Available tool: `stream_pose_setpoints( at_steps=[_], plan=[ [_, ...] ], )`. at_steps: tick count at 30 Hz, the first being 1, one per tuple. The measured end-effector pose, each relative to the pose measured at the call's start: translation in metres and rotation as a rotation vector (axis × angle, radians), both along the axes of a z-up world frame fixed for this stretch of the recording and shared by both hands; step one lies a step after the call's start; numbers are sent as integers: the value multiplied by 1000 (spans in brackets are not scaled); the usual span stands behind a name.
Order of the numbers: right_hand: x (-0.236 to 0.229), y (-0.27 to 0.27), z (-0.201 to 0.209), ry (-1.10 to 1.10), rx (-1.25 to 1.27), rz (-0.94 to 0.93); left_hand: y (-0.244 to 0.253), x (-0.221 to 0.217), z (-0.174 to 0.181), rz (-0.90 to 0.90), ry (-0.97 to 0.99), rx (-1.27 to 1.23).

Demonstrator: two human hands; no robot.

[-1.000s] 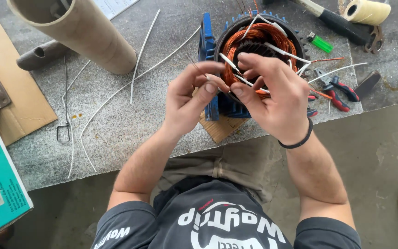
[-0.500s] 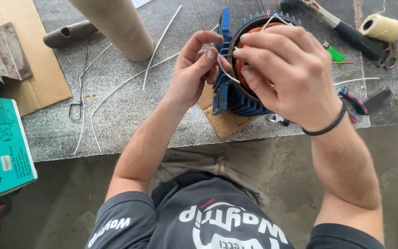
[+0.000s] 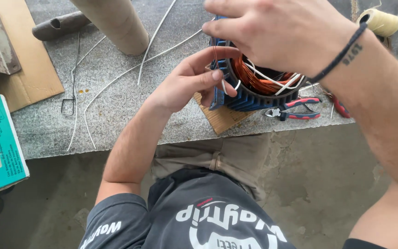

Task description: The person works on an electric motor stator with copper windings on a workbench. They thread white cable ties around the windings, pull them tight to bundle the coils, and twist and arrange the copper wire leads extending from the stator.

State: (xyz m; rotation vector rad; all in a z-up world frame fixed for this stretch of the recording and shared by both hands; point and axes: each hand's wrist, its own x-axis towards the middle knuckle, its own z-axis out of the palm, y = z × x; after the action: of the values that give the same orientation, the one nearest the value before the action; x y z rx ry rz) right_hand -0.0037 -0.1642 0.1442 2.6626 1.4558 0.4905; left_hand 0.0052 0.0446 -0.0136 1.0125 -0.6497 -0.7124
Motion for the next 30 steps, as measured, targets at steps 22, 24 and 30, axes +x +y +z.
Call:
stream_pose_setpoints(
  at_steps=[22,24,30],
  plan=[
    [0,-44,-26,300,33,-123,-10,-46,34,695,-506,476],
    [-4,-40,-20,288,51,-94,-8,-42,20,679,-536,455],
    [-5,-47,-24,126,111,-51,-2,-34,21,598,-605,550]
  ],
)
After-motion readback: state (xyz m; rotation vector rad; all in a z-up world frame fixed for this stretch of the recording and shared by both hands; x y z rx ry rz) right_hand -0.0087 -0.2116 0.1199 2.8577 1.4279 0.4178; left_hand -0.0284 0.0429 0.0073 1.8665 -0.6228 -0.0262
